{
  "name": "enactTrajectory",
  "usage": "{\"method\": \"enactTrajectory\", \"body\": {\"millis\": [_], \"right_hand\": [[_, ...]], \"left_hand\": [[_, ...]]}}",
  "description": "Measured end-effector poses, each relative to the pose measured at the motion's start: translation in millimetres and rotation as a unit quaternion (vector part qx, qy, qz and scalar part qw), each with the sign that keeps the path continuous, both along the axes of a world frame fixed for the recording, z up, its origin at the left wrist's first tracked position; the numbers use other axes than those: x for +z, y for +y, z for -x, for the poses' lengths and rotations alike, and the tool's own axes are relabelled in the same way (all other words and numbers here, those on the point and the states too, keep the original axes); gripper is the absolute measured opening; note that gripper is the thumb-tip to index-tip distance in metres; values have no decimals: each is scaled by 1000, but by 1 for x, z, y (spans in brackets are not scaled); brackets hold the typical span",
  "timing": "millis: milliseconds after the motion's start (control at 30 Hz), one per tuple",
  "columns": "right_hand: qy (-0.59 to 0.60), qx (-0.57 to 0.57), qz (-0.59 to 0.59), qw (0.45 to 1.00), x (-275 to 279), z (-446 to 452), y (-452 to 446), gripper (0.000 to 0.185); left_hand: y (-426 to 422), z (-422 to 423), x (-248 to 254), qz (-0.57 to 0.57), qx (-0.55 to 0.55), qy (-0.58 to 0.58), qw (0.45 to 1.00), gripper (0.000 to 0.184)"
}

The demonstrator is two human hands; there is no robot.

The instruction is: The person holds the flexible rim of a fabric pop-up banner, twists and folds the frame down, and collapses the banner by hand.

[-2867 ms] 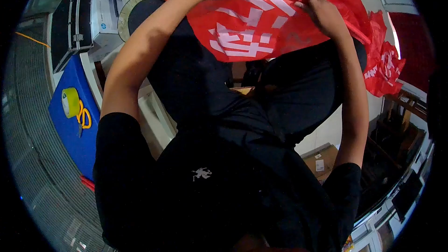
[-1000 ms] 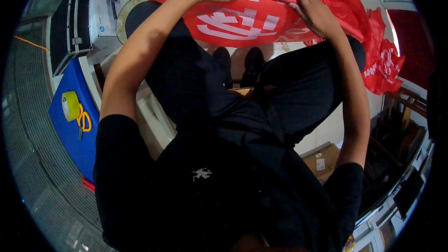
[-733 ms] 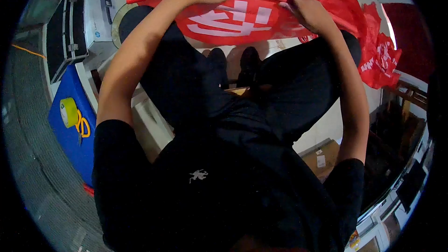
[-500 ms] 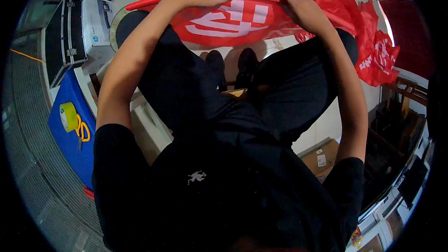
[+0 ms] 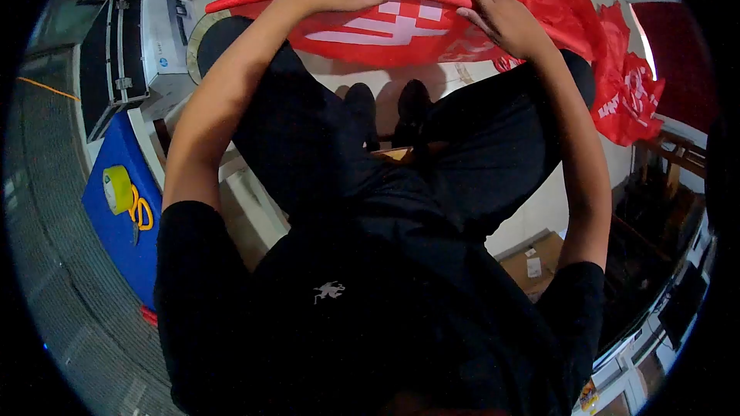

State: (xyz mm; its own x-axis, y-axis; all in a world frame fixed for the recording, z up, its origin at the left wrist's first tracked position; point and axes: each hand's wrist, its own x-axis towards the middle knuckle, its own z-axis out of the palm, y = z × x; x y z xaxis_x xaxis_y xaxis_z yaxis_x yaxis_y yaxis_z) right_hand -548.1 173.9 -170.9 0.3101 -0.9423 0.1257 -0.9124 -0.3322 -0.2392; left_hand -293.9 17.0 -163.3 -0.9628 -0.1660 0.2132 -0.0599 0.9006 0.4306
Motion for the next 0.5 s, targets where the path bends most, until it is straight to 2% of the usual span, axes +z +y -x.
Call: {"method": "enactTrajectory", "body": {"millis": [133,233,300,333,400,500], "right_hand": [[24,43,73,996,-5,4,-1,24],[31,16,39,999,-2,2,-3,24],[-12,-61,-79,995,3,-2,-1,23],[-13,-61,-79,995,3,-3,0,23],[-26,-10,0,1000,2,-3,1,22],[19,5,-21,1000,4,0,-1,24]], "left_hand": [[5,0,5,-67,26,-68,995,30],[-1,1,-3,-56,-3,-78,995,31],[-1,0,-3,-20,-13,-11,1000,31],[1,0,-1,-21,-13,-11,1000,31],[4,1,1,-64,-7,0,998,30],[-2,-1,0,-42,-6,-68,997,31]]}}
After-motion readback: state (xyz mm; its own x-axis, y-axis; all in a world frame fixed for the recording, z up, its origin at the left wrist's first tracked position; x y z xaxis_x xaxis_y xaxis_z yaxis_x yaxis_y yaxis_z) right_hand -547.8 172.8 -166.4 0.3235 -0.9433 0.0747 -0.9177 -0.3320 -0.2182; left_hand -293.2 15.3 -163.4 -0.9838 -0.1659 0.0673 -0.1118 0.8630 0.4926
